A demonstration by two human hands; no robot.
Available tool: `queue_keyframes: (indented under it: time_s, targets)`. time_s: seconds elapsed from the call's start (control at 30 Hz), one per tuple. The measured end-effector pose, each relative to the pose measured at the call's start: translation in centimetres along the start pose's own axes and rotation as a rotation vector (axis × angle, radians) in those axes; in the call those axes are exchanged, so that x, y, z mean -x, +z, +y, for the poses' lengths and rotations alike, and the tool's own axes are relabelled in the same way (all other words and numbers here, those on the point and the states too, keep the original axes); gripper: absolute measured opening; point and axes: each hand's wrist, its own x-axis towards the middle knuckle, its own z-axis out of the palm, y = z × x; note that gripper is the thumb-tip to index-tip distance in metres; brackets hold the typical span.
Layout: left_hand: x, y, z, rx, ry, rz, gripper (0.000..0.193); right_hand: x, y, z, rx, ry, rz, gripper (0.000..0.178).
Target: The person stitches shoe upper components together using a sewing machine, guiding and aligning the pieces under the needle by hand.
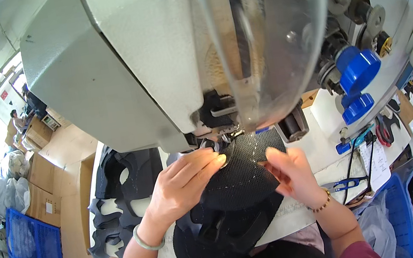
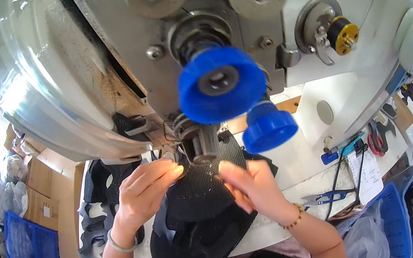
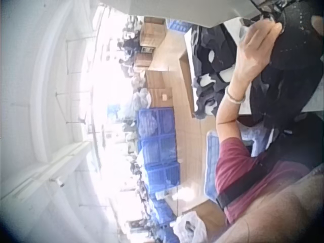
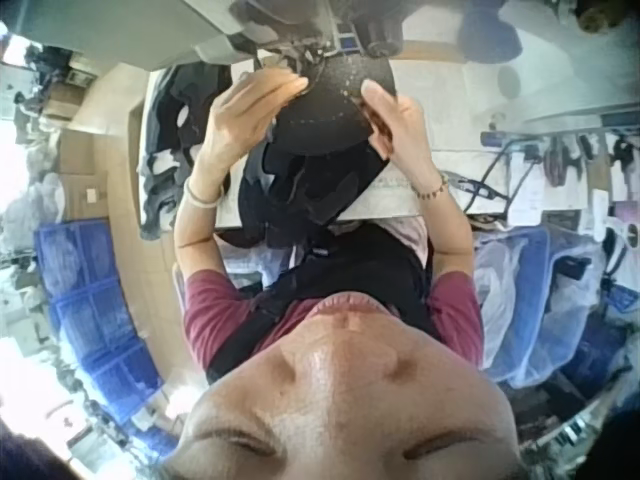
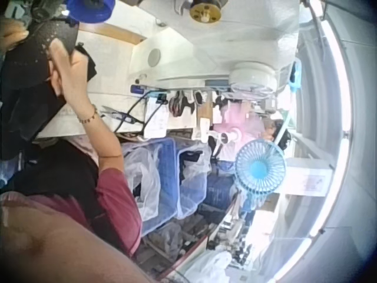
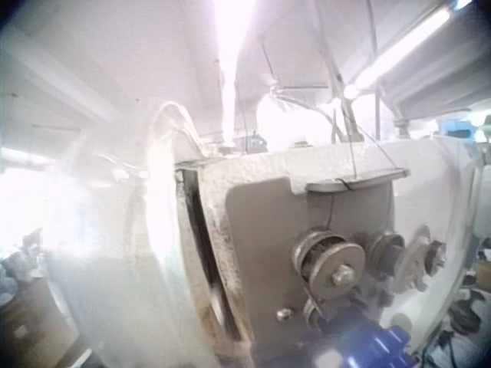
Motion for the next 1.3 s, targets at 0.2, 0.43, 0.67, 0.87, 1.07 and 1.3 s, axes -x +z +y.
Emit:
queue_keyframes:
  time_s: [0.2, 0.43, 0.67, 0.87, 1.07, 1.3]
  targets:
    - [-0.7, 0.3, -0.1, -0.001, 0.059, 0.029, 0.036, 1.7, 3.2, 1.4, 0.227, 0.016, -0.381, 0.017]
    - [-0.5, 0.0, 0.7, 0.025, -0.018, -0.032, 0.039, 1.3, 2.9, 2.8, 0.183, -0.136, -0.334, 0.008]
    - [-0.5, 0.4, 1.9, -0.059, -0.054, 0.048, 0.034, 1.3, 2.5, 2.9, 0.143, -0.097, -0.291, 0.007]
    - [-1.0, 1.0, 2.2, -0.208, 0.008, 0.001, 0.033, 1.2, 2.0, 2.5, 0.146, -0.073, -0.209, 0.014]
    - [-1.1, 1.0, 2.5, -0.233, -0.012, -0.007, 0.030, 1.0, 1.2, 2.1, 0.158, -0.085, -0.196, 0.016]
    - [0.1, -0.9, 0.2, 0.195, -0.215, -0.136, 0.040, 1.1, 1.8, 1.6, 0.157, 0.010, -0.144, 0.016]
